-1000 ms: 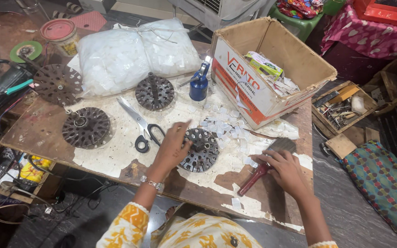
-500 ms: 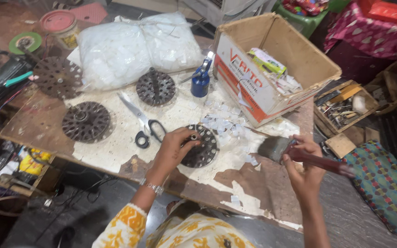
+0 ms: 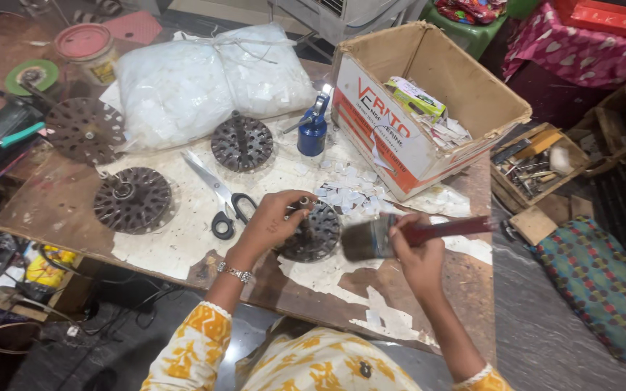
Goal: The person cleans a metal motor stator with a brush, then inserts small white plastic spacers into the slots of the stator. They handle several stators, placing them on the workbench and picking them up to insert the spacers one by one.
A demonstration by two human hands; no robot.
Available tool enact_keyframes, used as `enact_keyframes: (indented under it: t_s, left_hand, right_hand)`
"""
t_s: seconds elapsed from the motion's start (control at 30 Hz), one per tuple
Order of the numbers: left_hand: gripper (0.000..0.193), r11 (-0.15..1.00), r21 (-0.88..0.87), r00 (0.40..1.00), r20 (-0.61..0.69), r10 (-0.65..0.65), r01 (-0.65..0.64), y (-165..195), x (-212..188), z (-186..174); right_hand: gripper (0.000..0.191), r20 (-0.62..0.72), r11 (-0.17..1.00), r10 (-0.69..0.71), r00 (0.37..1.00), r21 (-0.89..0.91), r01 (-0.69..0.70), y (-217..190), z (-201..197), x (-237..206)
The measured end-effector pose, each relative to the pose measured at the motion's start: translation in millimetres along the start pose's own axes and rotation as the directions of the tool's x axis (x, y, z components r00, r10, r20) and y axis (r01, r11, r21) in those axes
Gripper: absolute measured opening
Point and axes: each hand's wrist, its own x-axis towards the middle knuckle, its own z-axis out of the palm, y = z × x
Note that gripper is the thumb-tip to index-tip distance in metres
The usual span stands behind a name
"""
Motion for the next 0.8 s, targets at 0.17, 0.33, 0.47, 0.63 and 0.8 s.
enact_keyframes:
  t_s: [0.17, 0.33, 0.47, 0.63, 0.8]
  left_hand:
    - [0.018, 0.989, 0.089, 0.985, -0.141, -0.103, 0.116, 2.8, -3.0, 8.6]
    - [0.022, 0.984, 0.171, 0.997, 0.062, -0.056, 0.045, 3.2, 9.2, 13.3]
    - [0.028, 0.979, 0.202, 0.998, 0.052, -0.042, 0.031, -1.5, 21.6, 12.5]
    - [0.032, 0.966, 0.260, 1.000, 0.015, 0.001, -0.005, -15.7, 18.5, 5.2]
    - [0.026, 0.960, 0.260, 0.995, -0.006, -0.103, 0.101, -25.7, 7.1, 10.5]
  right_hand:
    - [0.011, -0.104, 0.984, 0.176, 0.979, 0.041, -0.173, 26.4, 48.8, 8.8]
    - [0.011, -0.069, 0.947, 0.109, 0.992, -0.295, -0.125, 27.3, 47.9, 32.7]
    - [0.011, -0.010, 0.980, -0.147, 0.989, -0.135, 0.145, 11.7, 33.7, 54.8]
    - [0.012, 0.098, 0.998, 0.018, 0.995, -0.062, -0.012, 3.6, 49.0, 44.6]
    - [0.014, 0.055, 0.955, -0.111, 0.992, -0.272, 0.122, -6.0, 52.1, 39.4]
